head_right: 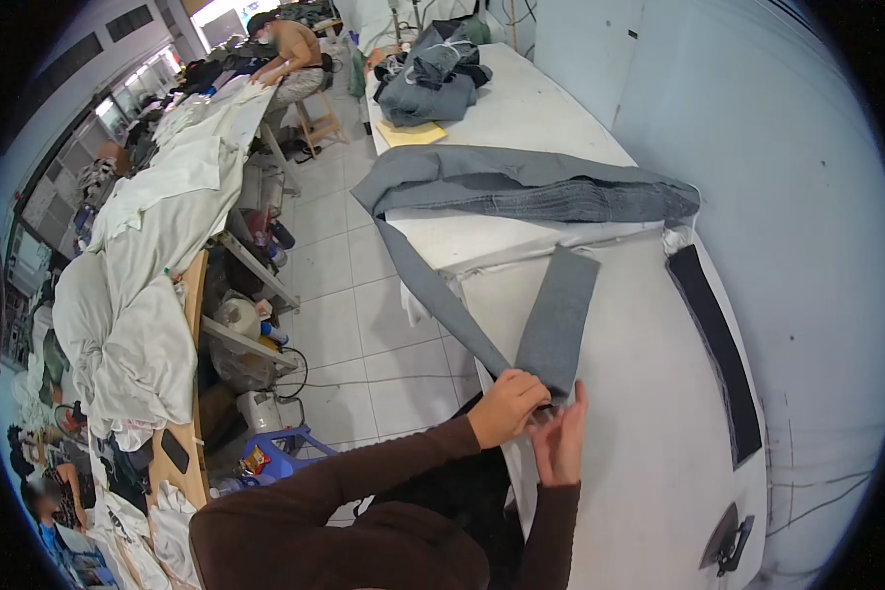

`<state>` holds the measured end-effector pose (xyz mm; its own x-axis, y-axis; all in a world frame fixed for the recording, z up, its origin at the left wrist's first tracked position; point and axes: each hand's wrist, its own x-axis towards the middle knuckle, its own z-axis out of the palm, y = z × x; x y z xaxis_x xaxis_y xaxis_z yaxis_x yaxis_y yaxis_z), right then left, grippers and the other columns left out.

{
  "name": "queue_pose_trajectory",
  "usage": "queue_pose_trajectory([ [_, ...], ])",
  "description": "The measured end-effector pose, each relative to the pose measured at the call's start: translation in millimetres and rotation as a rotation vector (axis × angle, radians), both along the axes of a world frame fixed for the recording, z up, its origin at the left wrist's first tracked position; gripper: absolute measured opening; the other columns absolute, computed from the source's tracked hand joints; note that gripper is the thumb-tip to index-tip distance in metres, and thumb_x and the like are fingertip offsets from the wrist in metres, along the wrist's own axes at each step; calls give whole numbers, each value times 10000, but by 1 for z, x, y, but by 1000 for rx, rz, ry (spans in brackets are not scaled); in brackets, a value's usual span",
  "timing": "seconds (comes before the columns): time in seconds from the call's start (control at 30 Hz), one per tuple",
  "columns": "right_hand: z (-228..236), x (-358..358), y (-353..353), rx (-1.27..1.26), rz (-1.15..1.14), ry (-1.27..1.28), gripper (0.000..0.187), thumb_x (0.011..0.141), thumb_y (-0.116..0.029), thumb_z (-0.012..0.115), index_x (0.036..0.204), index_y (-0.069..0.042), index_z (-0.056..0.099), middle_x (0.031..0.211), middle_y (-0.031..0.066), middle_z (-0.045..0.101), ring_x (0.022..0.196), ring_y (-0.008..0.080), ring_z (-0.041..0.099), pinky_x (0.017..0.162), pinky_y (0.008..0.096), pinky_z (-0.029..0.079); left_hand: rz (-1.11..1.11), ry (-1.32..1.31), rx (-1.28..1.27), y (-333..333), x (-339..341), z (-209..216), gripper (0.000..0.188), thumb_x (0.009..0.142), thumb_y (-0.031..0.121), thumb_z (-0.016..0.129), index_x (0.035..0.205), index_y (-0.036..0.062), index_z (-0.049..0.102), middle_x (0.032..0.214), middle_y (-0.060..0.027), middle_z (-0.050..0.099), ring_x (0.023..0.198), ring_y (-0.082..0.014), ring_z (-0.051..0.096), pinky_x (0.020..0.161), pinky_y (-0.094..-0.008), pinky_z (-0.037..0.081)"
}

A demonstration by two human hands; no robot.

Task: The person irons several long strips of dark and light gray fabric on a white ironing board. They repeatedly fold the edges of the fabric strips, press them with a steam iron, and adjust the pieces to ensure the seams are flat. The person handles the fabric strips one at a time, moving them around the board to iron different sections.

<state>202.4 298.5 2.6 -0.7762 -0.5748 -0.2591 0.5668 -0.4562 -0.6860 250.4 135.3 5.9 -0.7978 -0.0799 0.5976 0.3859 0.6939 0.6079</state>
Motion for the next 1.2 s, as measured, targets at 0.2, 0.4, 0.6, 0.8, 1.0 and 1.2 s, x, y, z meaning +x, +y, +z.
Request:
queue_pose_trajectory([
  [0.2,-7,-26,-7,249,-59,-56,623,1118,-323,646,1589,3,399,1375,147,613,1243,236,616,1024,413,529,-34,17,155,21,35,-4,178,876,-34,684,1040,36,674,1013,-120,650,1026,-347,640,979,-451,477],
  [0.4,30,-32,29,416,21,103,529,1040,-325,739,1429,-5,578,1282,91,669,1139,204,657,993,357,537,-352,59,220,68,57,11,216,876,-1,766,1075,52,703,1123,-111,662,1141,-344,643,1038,-476,502],
  [0.6,64,-3,234,410,-679,55,487,1042,-427,678,1364,-62,651,1263,134,695,1134,309,695,1008,480,558,-253,-80,-65,59,52,2,754,824,263,901,1488,118,574,1569,-149,519,1507,-384,444,1257,-618,334],
  [0.8,13,154,448,668,-1237,145,615,1075,-473,628,1574,-117,587,1589,170,550,1336,375,611,1160,519,463,-109,-497,-311,14,47,-69,988,790,462,909,1631,203,459,1710,-189,362,1588,-443,314,1274,-657,260],
  [1.0,8,283,414,246,-1832,106,521,1101,-326,657,1481,27,612,1572,164,586,1421,299,549,1220,464,413,-265,-519,-75,-31,40,-81,400,843,325,884,1137,129,698,1320,-111,697,1405,-364,563,1283,-678,217],
  [1.2,14,365,442,-98,-1561,216,489,1110,-340,626,1477,-16,610,1519,171,634,1419,339,569,1252,558,386,-541,-673,-3,-87,-80,138,226,827,43,824,975,25,655,830,-32,624,789,-117,574,711,-307,491],
])
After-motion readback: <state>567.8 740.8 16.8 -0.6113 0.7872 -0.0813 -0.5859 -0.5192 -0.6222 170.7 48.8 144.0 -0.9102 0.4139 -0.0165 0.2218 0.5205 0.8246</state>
